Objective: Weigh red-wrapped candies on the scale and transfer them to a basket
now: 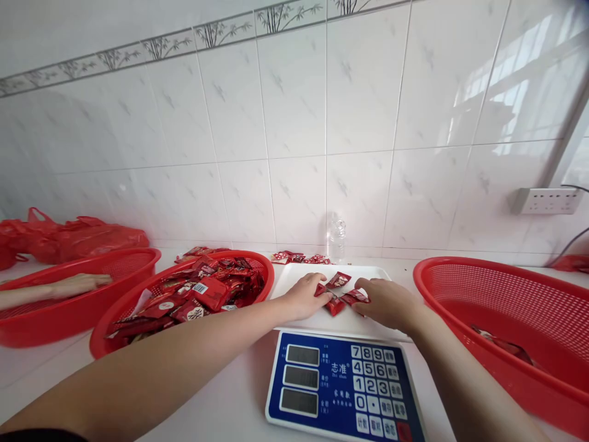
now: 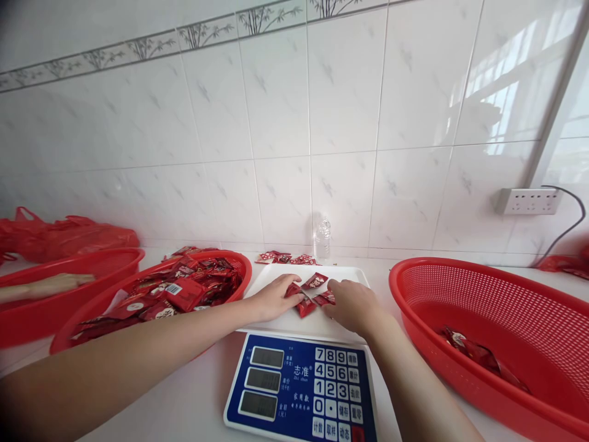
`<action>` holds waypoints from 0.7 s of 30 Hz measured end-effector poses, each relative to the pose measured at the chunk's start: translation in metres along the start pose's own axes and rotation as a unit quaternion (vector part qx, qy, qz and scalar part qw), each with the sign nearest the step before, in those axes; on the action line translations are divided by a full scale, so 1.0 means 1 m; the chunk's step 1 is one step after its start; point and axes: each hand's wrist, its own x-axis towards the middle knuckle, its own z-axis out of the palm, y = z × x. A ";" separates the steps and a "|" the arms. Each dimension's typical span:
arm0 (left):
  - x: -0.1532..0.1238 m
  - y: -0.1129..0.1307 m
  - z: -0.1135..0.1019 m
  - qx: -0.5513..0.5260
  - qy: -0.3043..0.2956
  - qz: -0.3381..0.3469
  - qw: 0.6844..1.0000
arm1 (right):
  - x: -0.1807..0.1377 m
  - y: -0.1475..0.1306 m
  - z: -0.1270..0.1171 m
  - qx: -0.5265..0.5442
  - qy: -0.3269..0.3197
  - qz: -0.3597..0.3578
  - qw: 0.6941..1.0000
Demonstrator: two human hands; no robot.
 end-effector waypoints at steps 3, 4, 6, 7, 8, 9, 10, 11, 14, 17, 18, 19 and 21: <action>0.008 0.001 0.009 -0.033 0.007 0.004 0.999 | 0.002 -0.004 0.002 -0.008 0.014 0.019 1.000; 0.011 0.002 0.011 -0.042 0.007 0.009 0.999 | 0.002 -0.005 0.003 -0.008 0.016 0.020 1.000; 0.018 0.005 0.014 -0.048 0.006 0.023 0.999 | 0.002 -0.007 0.003 -0.002 0.018 0.013 1.000; 0.022 0.007 0.015 -0.040 0.005 0.039 0.998 | 0.002 -0.008 0.002 0.002 0.018 0.007 1.000; 0.026 0.009 0.017 -0.027 0.004 0.057 0.998 | 0.002 -0.008 0.002 0.007 0.018 0.001 1.000; 0.030 0.011 0.018 -0.013 0.004 0.077 0.997 | 0.002 -0.008 0.002 0.011 0.017 -0.005 1.000; 0.033 0.013 0.020 0.002 0.002 0.095 0.995 | 0.001 -0.008 0.001 0.015 0.017 -0.010 1.000; 0.036 0.015 0.023 0.014 -0.002 0.111 0.994 | 0.001 -0.008 0.001 0.017 0.016 -0.015 1.000; 0.039 0.015 0.028 0.031 -0.016 0.139 0.990 | 0.000 -0.008 -0.002 0.019 0.011 -0.026 0.999; 0.034 0.012 0.027 0.039 -0.034 0.158 0.986 | -0.002 -0.006 -0.004 0.016 0.006 -0.030 0.999; 0.031 0.012 0.025 0.038 -0.043 0.161 0.985 | -0.003 -0.005 -0.005 0.015 0.006 -0.032 0.999; 0.027 0.012 0.022 0.038 -0.055 0.160 0.985 | -0.003 -0.004 -0.005 0.014 0.007 -0.033 0.999; 0.020 0.012 0.016 0.036 -0.071 0.148 0.986 | -0.004 -0.003 -0.006 0.012 0.009 -0.033 0.999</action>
